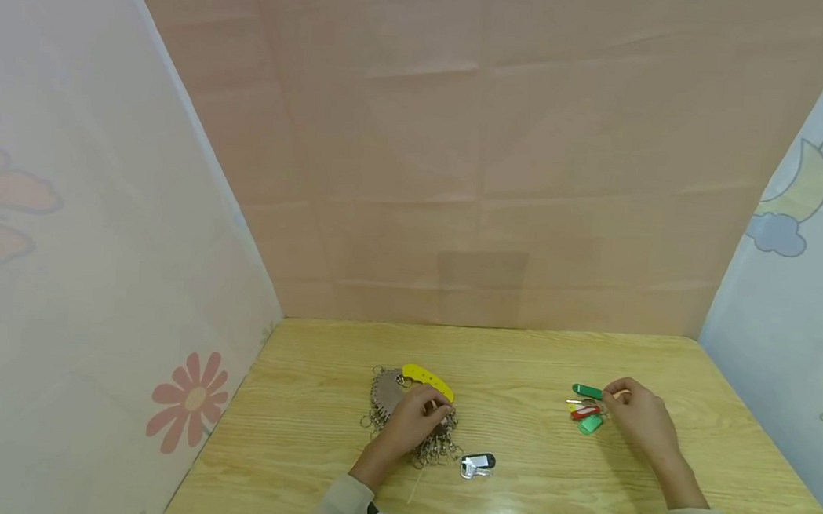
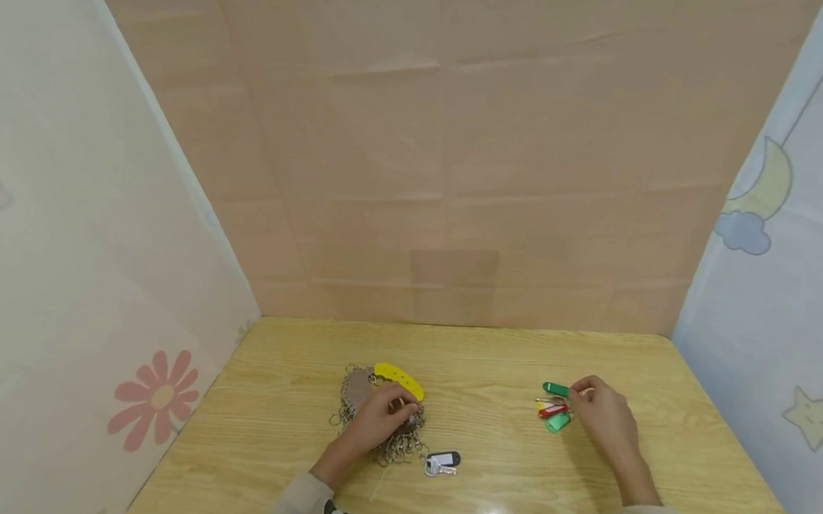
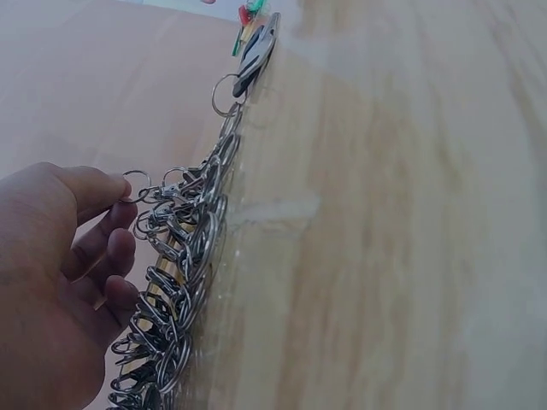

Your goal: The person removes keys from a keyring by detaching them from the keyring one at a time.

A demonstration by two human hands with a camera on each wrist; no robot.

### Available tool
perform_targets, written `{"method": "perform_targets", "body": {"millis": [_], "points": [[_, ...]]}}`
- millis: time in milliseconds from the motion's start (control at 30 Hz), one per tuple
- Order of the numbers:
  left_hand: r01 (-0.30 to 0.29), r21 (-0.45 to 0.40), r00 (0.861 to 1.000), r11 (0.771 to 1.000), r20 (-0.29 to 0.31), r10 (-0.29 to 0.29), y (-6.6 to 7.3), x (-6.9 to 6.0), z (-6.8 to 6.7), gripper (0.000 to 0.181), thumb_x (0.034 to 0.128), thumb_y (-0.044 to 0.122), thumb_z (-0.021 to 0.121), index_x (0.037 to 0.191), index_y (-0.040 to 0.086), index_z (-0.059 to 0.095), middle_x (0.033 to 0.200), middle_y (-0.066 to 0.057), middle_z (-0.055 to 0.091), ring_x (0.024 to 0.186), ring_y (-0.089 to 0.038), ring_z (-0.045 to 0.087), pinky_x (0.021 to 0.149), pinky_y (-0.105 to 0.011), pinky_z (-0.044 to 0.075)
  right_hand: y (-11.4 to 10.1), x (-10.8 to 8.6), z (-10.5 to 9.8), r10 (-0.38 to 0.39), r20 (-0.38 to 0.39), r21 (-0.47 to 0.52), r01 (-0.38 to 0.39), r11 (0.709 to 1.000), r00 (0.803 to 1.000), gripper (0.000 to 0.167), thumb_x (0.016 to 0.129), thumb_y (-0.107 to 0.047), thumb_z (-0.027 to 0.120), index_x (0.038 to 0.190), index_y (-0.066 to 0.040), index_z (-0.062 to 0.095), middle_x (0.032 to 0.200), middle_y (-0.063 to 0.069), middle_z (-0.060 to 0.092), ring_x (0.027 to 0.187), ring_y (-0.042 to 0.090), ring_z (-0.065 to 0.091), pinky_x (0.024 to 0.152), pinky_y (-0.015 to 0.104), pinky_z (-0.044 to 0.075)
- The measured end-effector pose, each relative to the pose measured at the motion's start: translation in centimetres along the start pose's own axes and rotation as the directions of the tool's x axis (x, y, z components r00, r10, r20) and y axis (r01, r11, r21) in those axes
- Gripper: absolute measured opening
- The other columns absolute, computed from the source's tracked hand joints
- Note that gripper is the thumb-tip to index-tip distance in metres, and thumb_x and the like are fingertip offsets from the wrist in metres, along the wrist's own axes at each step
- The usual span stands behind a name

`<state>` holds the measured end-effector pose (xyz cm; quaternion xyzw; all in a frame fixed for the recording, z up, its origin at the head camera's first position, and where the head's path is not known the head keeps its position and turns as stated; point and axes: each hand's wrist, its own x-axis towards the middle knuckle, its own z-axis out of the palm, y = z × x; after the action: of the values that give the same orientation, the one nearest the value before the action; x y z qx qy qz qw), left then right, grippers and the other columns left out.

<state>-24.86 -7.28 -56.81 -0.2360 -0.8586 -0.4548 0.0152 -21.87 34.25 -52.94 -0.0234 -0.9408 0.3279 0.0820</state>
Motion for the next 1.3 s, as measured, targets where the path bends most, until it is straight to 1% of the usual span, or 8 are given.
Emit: {"method": "perform_targets", "body": {"millis": [267,433,600,667,800,867,900,1300], "points": [[-0.023,0.035,1.0,0.999,-0.007,0.023,-0.4,0.0,-0.1,0.011,0.1053,0.024,0.07,0.107,0.018,0.078,0.101,0.005,0.068,0.083,-0.002,0.051,0.072,-0.02,0.048,-2.3,-0.4,0.6,-0.053,0.014,0.053,0.052,0.997,0.999,0.028,0.109,-0.023,0.06,0.12,0.003,0.065,0.066,0.0,0.05,0.05,0.008,0.037,0.046,0.025,0.034],[0.0,0.047,1.0,0.999,-0.004,0.0,-0.4,0.0,-0.1,0.01,0.1049,0.022,0.071,0.107,0.018,0.079,0.1,0.005,0.067,0.083,-0.003,0.051,0.073,-0.02,0.047,-3.9,-0.8,1.2,-0.104,0.046,0.075,0.101,0.992,0.993,0.029,0.109,-0.022,0.061,0.12,0.004,0.065,0.069,0.003,0.059,0.05,0.008,0.044,0.047,0.024,0.034],[0.009,0.069,1.0,0.998,-0.008,-0.008,-0.5,0.0,-0.1,0.01,0.1052,0.022,0.07,0.108,0.018,0.079,0.102,0.006,0.067,0.086,-0.004,0.05,0.075,-0.021,0.047,-5.5,-1.1,2.2,-0.16,0.056,0.092,0.154,0.984,0.986,0.018,0.106,-0.018,0.064,0.112,-0.001,0.068,0.066,-0.001,0.052,0.05,0.003,0.036,0.046,0.022,0.032],[0.007,0.074,1.0,0.997,-0.006,-0.007,-0.6,0.0,-0.1,0.01,0.1055,0.022,0.07,0.109,0.018,0.078,0.102,0.005,0.066,0.086,-0.004,0.05,0.075,-0.021,0.046,-6.1,-1.3,2.6,-0.181,0.054,0.095,0.175,0.98,0.982,0.014,0.105,-0.016,0.065,0.11,-0.003,0.069,0.065,-0.003,0.051,0.049,0.003,0.036,0.058,0.027,0.047],[0.001,0.073,1.0,0.997,0.001,-0.001,-0.6,-0.2,-0.3,0.011,0.1064,0.019,0.068,0.111,0.015,0.077,0.104,0.004,0.064,0.085,-0.004,0.049,0.073,-0.02,0.046,-7.4,-1.6,3.6,-0.217,0.051,0.079,0.212,0.974,0.975,0.01,0.104,-0.015,0.066,0.106,-0.006,0.069,0.064,-0.006,0.05,0.048,0.002,0.036,0.057,0.028,0.047],[-0.003,0.076,1.0,0.997,0.002,0.003,-0.7,-0.4,-0.5,0.011,0.1066,0.018,0.068,0.112,0.015,0.076,0.104,0.003,0.064,0.084,-0.004,0.049,0.073,-0.02,0.046,-8.0,-1.8,4.0,-0.243,0.05,0.072,0.239,0.968,0.969,0.007,0.103,-0.013,0.068,0.104,-0.006,0.069,0.063,-0.007,0.049,0.048,0.001,0.036,0.053,0.023,0.045],[-0.005,0.078,1.0,0.997,0.003,0.005,-0.7,-0.4,-0.5,0.011,0.1066,0.017,0.068,0.112,0.014,0.076,0.104,0.003,0.064,0.083,-0.004,0.049,0.073,-0.02,0.046,-8.3,-1.9,4.3,-0.253,0.051,0.062,0.25,0.966,0.966,0.006,0.102,-0.013,0.069,0.103,-0.007,0.069,0.063,-0.008,0.049,0.048,0.0,0.036,0.046,0.02,0.031],[0.004,0.097,1.0,0.995,-0.005,-0.004,-0.3,-1.2,-0.9,0.009,0.1058,0.018,0.069,0.111,0.018,0.076,0.106,0.005,0.06,0.081,-0.001,0.049,0.07,-0.019,0.048,-10.7,-2.6,7.2,-0.288,0.125,0.07,0.281,0.957,0.949,0.004,0.099,-0.014,0.073,0.098,-0.011,0.07,0.061,-0.013,0.048,0.049,-0.002,0.035,0.048,0.018,0.029]]}}
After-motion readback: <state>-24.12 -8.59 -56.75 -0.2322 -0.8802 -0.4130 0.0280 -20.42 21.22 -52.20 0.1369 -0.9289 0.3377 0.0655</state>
